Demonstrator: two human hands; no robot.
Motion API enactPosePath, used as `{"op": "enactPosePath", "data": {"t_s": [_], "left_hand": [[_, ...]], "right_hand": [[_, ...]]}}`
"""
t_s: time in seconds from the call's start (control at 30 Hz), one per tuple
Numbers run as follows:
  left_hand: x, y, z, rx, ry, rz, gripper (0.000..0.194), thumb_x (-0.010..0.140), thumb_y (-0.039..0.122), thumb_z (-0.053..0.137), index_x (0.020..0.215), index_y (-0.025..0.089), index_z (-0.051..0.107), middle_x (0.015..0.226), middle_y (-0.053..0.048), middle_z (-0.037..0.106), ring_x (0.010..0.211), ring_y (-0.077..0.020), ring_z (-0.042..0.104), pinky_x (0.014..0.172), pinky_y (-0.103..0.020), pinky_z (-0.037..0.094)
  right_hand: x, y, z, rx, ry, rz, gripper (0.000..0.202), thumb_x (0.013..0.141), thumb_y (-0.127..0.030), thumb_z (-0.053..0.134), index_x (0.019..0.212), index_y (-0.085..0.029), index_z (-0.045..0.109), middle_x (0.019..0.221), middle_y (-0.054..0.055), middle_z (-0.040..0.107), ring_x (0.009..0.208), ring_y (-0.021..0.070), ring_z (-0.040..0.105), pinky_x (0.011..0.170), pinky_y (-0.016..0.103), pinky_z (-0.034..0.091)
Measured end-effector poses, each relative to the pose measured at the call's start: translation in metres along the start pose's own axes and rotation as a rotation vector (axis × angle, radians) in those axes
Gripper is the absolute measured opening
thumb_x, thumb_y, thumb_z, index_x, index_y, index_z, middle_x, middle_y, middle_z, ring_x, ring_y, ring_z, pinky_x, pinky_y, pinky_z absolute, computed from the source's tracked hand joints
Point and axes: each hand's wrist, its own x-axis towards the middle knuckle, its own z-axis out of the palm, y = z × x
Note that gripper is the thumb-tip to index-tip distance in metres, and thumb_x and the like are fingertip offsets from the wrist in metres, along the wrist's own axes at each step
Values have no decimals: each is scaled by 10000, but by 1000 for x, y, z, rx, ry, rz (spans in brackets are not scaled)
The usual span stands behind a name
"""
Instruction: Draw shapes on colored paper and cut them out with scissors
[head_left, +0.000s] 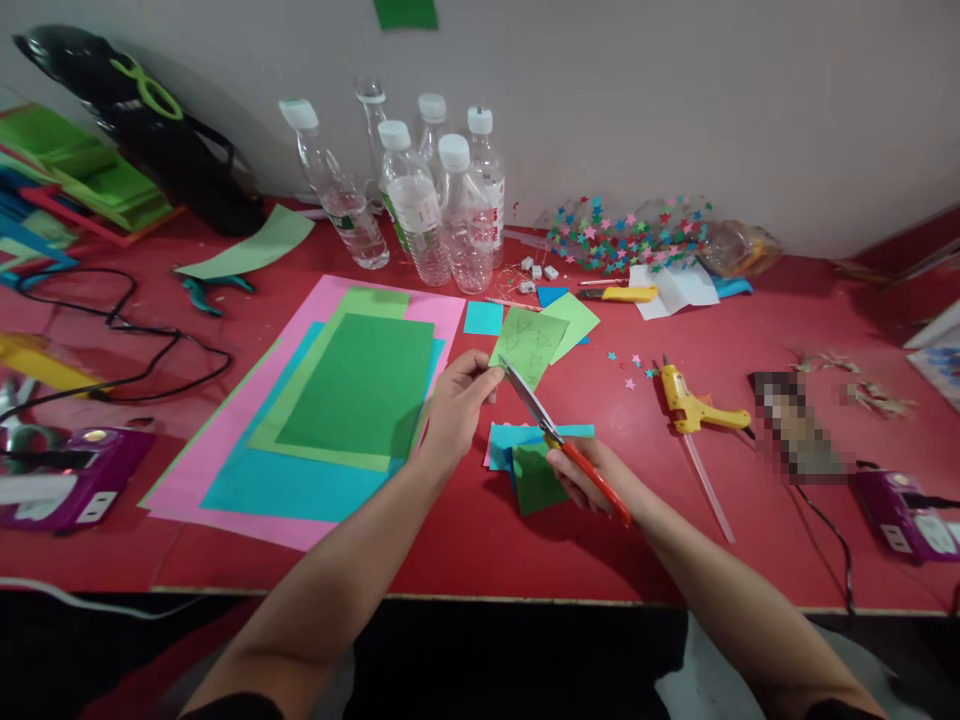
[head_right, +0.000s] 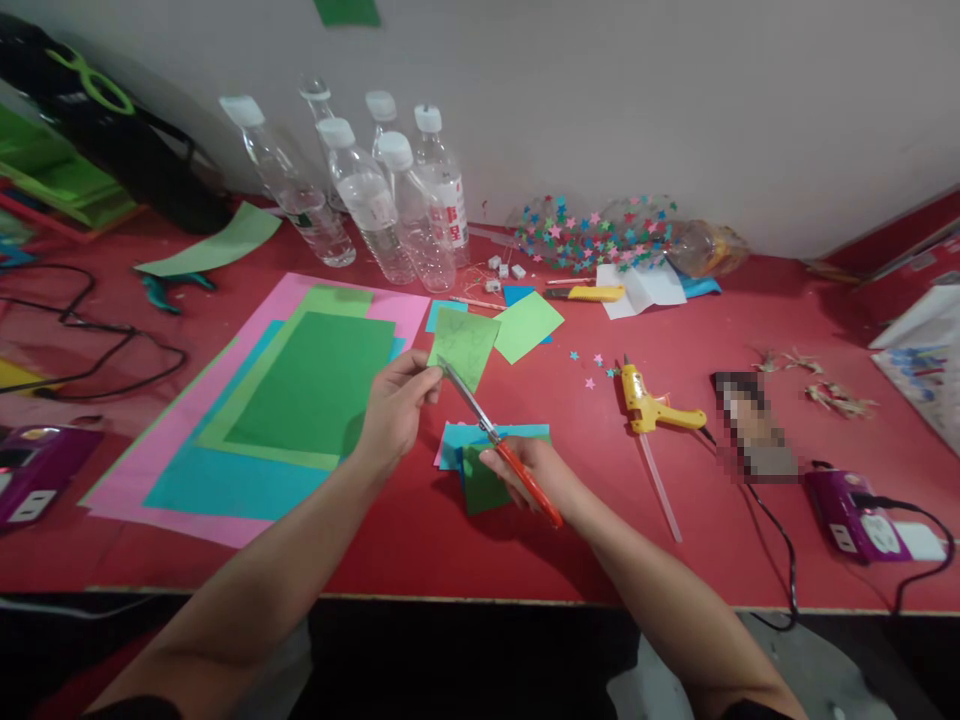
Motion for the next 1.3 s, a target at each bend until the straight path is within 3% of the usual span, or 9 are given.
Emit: {"op": "enactPosePath", "data": {"t_s": [0.67,0.93,1.1,1.3], "left_hand": [[-1,2,2,-24,-35,-3,161,716,272,662,646,186,545,536,58,479,479,-61,423,478,-191,347],[7,9,-7,53,-4,75,127,689,270,667,650,182,584,556,48,511,483,-67,440,488,-201,358],[8,8,-8,108,-56,97,124,691,233,644,605,185,568,543,47,492,495,-73,437,508,-209,367],[7,4,-8,25,-103,55,131,692,221,648,596,180,569,518,48,498,468,-67,437,492,-203,364]], "right_hand": [[-1,-5,-3,-3,43,-44,511,820,-673,493,605,-221,386,358,-70,392,284,57,336,299,196,244],[-4,-6,-13,-19,6,10,494,807,-638,559,622,-204,413,365,-71,409,300,51,342,314,184,226],[-6,-5,-20,-18,-55,-7,480,846,-646,492,685,-197,442,404,-78,419,328,56,380,335,172,260],[-8,-3,-27,-7,-102,-27,474,865,-632,483,706,-186,459,461,-71,427,377,55,384,350,170,262]]}}
